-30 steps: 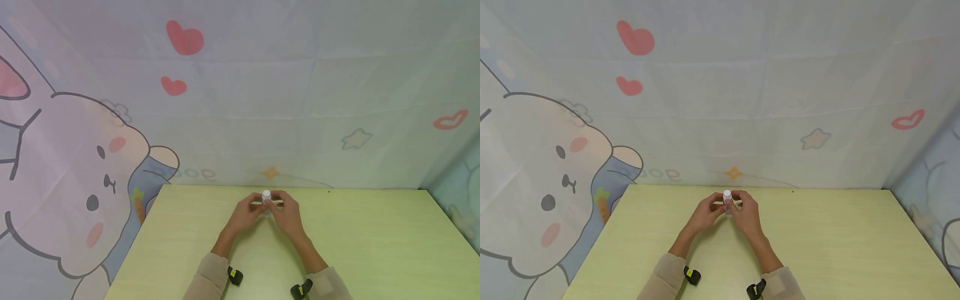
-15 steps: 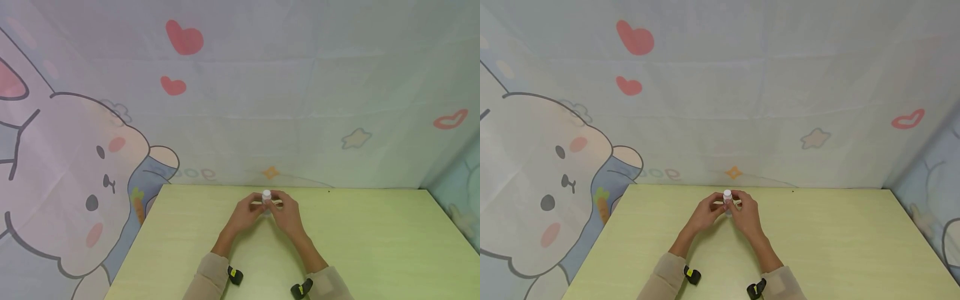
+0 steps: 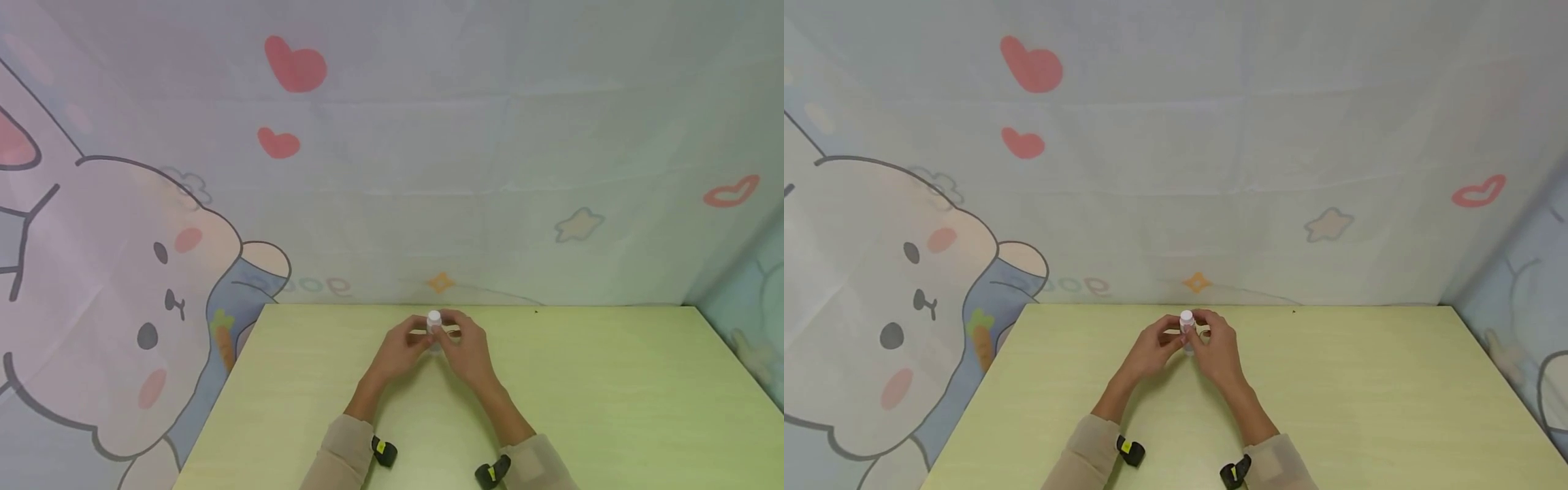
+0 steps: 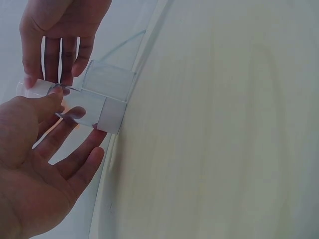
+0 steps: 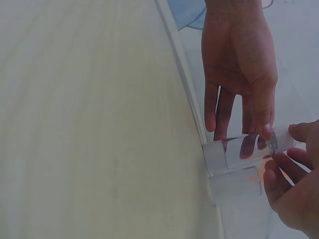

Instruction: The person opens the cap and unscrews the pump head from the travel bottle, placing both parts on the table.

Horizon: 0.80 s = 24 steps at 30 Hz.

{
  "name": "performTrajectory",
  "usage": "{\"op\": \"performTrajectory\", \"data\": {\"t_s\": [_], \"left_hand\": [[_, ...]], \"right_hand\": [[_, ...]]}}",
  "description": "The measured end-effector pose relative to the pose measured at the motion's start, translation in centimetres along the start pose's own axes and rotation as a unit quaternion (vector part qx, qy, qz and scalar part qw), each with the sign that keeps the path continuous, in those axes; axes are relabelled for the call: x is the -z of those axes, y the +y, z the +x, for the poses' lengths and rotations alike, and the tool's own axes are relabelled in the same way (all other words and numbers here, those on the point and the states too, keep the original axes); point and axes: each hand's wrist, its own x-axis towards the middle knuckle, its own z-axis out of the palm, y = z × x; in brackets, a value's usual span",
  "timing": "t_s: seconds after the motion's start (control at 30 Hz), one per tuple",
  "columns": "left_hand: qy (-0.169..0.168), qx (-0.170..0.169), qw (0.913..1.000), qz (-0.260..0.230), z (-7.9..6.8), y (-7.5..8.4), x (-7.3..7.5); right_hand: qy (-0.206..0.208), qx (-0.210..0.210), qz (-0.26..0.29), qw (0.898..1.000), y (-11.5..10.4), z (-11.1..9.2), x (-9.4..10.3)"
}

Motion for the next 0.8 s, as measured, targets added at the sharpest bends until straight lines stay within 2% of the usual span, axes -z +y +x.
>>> {"op": "performTrajectory", "data": {"t_s": [0.2, 0.8], "left_hand": [[0.002, -0.002, 1.0, -0.002, -0.03, 0.04, -0.02], [0.007, -0.001, 1.0, -0.004, -0.07, 0.07, -0.04]], "right_hand": [[0.022, -0.004, 0.013, 1.0, 0.06, 0.06, -0.08], [0.013, -0.029, 0.011, 0.999, -0.19, -0.02, -0.14]]}}
